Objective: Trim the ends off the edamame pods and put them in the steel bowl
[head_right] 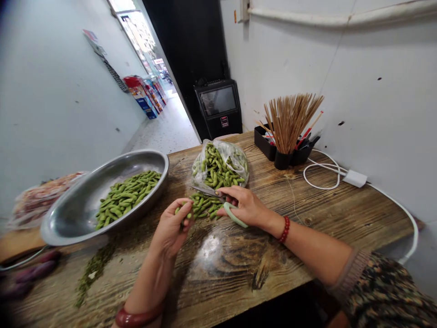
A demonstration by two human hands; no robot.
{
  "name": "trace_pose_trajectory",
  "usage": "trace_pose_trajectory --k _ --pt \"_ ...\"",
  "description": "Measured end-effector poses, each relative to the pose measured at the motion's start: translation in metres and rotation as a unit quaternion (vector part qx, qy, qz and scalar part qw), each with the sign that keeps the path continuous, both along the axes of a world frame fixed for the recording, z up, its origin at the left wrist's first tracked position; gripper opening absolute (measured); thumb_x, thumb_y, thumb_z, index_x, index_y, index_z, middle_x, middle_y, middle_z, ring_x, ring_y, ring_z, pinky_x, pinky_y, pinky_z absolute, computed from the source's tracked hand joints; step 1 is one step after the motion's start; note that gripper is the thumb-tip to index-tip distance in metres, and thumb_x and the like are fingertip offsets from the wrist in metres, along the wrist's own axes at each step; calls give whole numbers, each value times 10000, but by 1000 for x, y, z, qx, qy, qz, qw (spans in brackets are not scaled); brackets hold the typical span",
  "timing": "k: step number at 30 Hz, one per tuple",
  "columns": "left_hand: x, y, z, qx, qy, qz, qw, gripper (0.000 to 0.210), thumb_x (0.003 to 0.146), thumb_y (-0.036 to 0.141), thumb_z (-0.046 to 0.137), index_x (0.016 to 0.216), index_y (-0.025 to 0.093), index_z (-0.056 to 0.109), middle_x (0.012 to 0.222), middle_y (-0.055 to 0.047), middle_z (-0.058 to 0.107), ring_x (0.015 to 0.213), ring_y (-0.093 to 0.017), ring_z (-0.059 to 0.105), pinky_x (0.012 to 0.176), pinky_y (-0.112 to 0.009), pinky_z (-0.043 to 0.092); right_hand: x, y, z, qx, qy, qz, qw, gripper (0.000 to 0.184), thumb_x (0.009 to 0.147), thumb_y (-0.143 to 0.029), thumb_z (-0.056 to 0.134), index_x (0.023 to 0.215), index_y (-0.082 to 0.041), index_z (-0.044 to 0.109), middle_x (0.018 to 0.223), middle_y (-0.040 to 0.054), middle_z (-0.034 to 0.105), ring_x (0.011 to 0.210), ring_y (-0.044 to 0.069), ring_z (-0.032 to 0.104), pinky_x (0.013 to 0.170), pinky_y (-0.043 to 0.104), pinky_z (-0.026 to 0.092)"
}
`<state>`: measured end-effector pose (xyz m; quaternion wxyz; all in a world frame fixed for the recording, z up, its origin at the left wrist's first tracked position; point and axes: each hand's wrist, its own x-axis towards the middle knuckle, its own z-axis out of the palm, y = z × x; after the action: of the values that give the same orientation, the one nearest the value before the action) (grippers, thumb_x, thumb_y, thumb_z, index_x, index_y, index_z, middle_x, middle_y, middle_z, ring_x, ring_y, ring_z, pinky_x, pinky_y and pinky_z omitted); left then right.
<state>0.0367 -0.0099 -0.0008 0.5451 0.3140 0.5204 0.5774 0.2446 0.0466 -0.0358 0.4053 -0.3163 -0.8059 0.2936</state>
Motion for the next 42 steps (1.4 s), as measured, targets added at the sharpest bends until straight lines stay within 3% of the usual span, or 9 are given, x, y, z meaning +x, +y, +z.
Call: trace_pose_trajectory --k 4,9,25,42 --pt "-4 1 2 5 -75 -23 997 326 619 290 816 814 148 596 632 47 563 407 -4 375 340 -102 245 1 -2 3 26 -42 29 998 625 727 -411 760 1270 -188 546 958 65 605 808 171 575 751 315 508" --pt "-3 0 1 2 -96 -27 995 321 627 277 813 807 144 583 593 52 552 395 -2 364 336 -94 255 0 -7 7 79 -86 47 992 666 736 -437 749 1300 -172 514 1006 97 605 899 212 566 811 361 490" --pt "10 -1 -7 -4 -111 -84 990 295 644 272 809 776 142 578 616 27 589 390 -2 377 344 -100 260 0 -8 5 90 -82 56 991 659 742 -451 740 1289 -168 505 1003 91 591 867 196 552 776 329 483" --pt "-2 1 -1 32 -99 -52 993 256 703 274 774 772 149 562 600 55 490 413 -4 351 356 -99 256 1 -6 1 95 -34 29 994 519 777 -398 723 1231 -189 585 851 37 616 709 136 563 681 259 478"
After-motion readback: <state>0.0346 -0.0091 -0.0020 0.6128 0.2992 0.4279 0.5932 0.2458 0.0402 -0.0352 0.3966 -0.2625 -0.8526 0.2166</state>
